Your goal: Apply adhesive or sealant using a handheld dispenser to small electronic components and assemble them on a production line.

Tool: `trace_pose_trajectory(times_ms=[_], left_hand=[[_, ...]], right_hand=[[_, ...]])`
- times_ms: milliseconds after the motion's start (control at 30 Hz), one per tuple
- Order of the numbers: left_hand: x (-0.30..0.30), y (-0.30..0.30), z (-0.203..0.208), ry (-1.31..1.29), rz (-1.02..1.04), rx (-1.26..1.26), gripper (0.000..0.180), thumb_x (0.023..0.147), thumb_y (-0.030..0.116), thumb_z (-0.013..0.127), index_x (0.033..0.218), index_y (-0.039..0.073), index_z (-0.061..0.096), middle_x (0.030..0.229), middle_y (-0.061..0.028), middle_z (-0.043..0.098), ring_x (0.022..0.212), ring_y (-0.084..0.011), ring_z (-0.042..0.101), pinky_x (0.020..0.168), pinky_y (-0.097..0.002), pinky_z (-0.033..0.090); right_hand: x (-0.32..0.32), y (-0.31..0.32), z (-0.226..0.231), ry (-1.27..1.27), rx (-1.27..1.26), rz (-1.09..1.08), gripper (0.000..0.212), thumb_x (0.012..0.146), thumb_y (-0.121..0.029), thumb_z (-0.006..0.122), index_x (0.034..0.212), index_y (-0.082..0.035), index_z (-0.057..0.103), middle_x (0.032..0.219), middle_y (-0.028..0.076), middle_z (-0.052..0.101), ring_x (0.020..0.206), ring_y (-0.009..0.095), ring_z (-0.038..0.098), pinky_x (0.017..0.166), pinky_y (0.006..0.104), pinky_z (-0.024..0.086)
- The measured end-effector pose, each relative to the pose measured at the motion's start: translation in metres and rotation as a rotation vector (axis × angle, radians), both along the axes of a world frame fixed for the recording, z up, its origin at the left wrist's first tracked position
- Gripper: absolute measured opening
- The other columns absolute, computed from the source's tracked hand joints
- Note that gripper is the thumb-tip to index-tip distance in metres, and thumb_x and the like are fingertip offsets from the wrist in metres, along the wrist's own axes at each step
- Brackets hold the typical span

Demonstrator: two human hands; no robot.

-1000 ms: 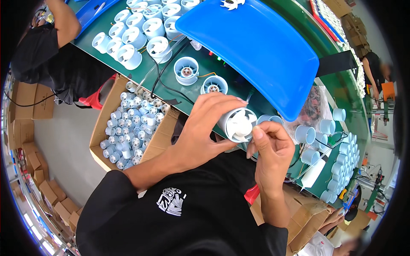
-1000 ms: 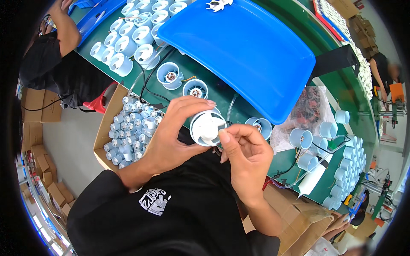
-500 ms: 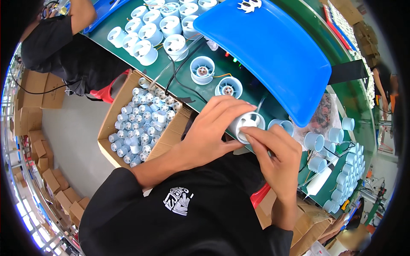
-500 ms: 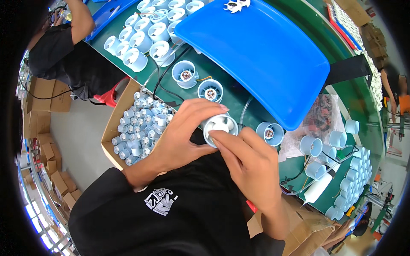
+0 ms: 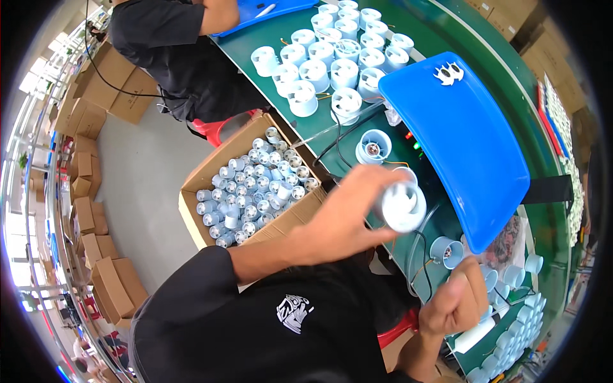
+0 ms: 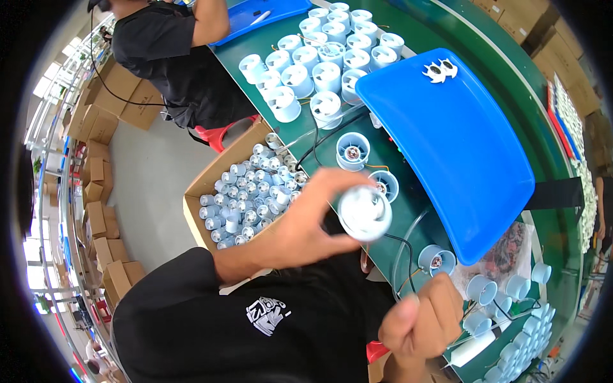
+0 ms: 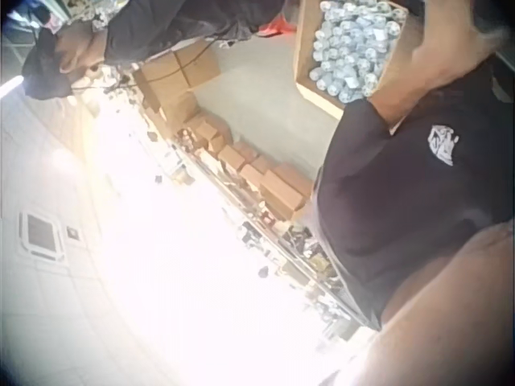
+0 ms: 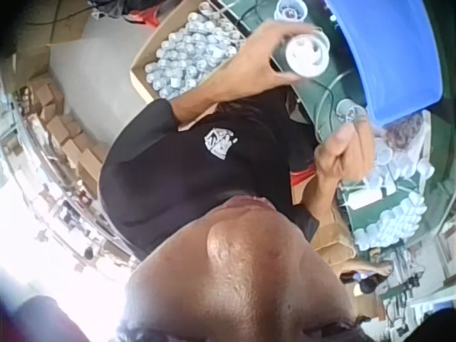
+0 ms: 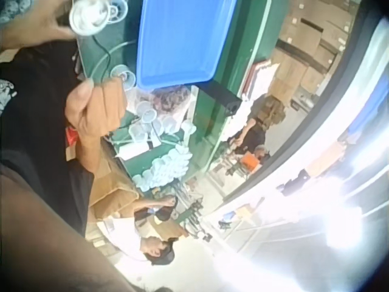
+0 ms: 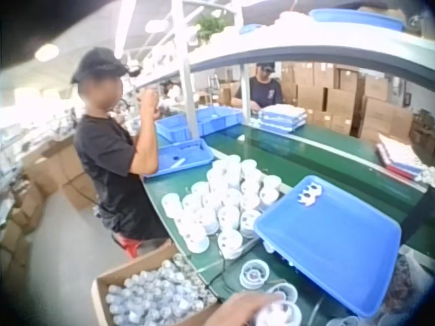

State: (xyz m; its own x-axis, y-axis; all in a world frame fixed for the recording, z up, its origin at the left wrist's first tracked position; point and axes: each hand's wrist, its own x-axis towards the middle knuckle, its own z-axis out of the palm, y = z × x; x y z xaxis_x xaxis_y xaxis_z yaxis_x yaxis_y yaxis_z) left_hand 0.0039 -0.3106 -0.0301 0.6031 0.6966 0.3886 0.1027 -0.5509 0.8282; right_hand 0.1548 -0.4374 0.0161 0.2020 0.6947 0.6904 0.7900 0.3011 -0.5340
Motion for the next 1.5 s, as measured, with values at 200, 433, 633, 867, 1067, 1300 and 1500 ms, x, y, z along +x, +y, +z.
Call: trace_pose_trajectory(times_ms=[200, 433, 633, 867, 1067, 1300, 1500], left_hand=[[-0.029, 0.094, 0.005, -0.190, 0.426, 0.140, 0.050, 0.073, 0.014, 0.079, 0.115, 0.007, 0.053, 0.113, -0.0120, 0.061, 0.097, -0.0204, 0.060, 0.086, -0.0337, 0.046], [-0.047, 0.307, 0.008, -0.008, 0.780, 0.514, 0.041, 0.078, 0.036, 0.075, 0.099, 0.004, 0.060, 0.088, -0.0190, 0.065, 0.078, -0.0313, 0.064, 0.071, -0.0374, 0.049], [-0.081, 0.434, -0.058, 0.444, 0.903, 0.000, 0.072, 0.068, 0.035, 0.081, 0.121, 0.002, 0.044, 0.119, -0.0214, 0.058, 0.110, -0.0351, 0.058, 0.092, -0.0398, 0.047], [-0.036, 0.343, -0.023, 0.465, 0.879, 0.512, 0.052, 0.076, 0.026, 0.073, 0.117, 0.001, 0.052, 0.112, -0.0192, 0.060, 0.108, -0.0322, 0.057, 0.089, -0.0381, 0.047], [-0.003, 0.099, -0.009, -0.089, 0.362, 0.070, 0.032, 0.083, 0.007, 0.063, 0.114, 0.003, 0.057, 0.107, -0.0109, 0.062, 0.097, -0.0172, 0.060, 0.080, -0.0307, 0.049], [0.008, 0.035, -0.035, 0.242, 0.297, 0.114, 0.075, 0.071, 0.007, 0.075, 0.135, -0.001, 0.037, 0.124, -0.0211, 0.048, 0.117, -0.0379, 0.041, 0.100, -0.0440, 0.036], [0.014, 0.053, -0.048, 0.326, 0.322, 0.172, 0.064, 0.070, 0.007, 0.076, 0.127, 0.002, 0.047, 0.118, -0.0141, 0.055, 0.115, -0.0362, 0.044, 0.098, -0.0441, 0.037]], right_hand=[[0.004, -0.010, -0.011, 0.175, -0.024, -0.107, 0.047, 0.093, -0.011, 0.044, 0.048, -0.001, 0.037, 0.049, 0.005, 0.036, 0.047, 0.013, 0.033, 0.047, 0.0291, 0.020], [-0.003, -0.021, -0.019, 0.333, -0.054, -0.099, 0.048, 0.093, -0.014, 0.048, 0.048, 0.002, 0.045, 0.048, 0.004, 0.040, 0.047, 0.012, 0.035, 0.046, 0.0279, 0.022], [0.020, -0.019, -0.011, 0.189, -0.132, -0.131, 0.030, 0.083, -0.002, 0.058, 0.054, 0.001, 0.050, 0.050, 0.006, 0.041, 0.043, 0.018, 0.038, 0.043, 0.0313, 0.025], [0.109, 0.117, -0.008, -0.262, -0.352, -0.096, 0.008, 0.086, -0.011, 0.060, 0.090, -0.005, 0.060, 0.082, 0.014, 0.056, 0.073, 0.028, 0.058, 0.064, 0.0394, 0.046], [0.157, 0.227, -0.050, -0.995, -0.181, -0.067, 0.016, 0.083, -0.007, 0.056, 0.099, -0.007, 0.058, 0.102, 0.012, 0.058, 0.096, 0.028, 0.061, 0.075, 0.0393, 0.052], [0.167, 0.246, -0.054, -1.153, -0.031, -0.015, 0.011, 0.078, -0.006, 0.057, 0.088, -0.005, 0.059, 0.091, 0.006, 0.058, 0.088, 0.022, 0.061, 0.073, 0.0343, 0.050], [0.133, 0.179, -0.025, -1.011, 0.189, 0.152, 0.022, 0.073, -0.007, 0.064, 0.095, -0.005, 0.063, 0.087, 0.007, 0.060, 0.076, 0.023, 0.060, 0.062, 0.0334, 0.048]])
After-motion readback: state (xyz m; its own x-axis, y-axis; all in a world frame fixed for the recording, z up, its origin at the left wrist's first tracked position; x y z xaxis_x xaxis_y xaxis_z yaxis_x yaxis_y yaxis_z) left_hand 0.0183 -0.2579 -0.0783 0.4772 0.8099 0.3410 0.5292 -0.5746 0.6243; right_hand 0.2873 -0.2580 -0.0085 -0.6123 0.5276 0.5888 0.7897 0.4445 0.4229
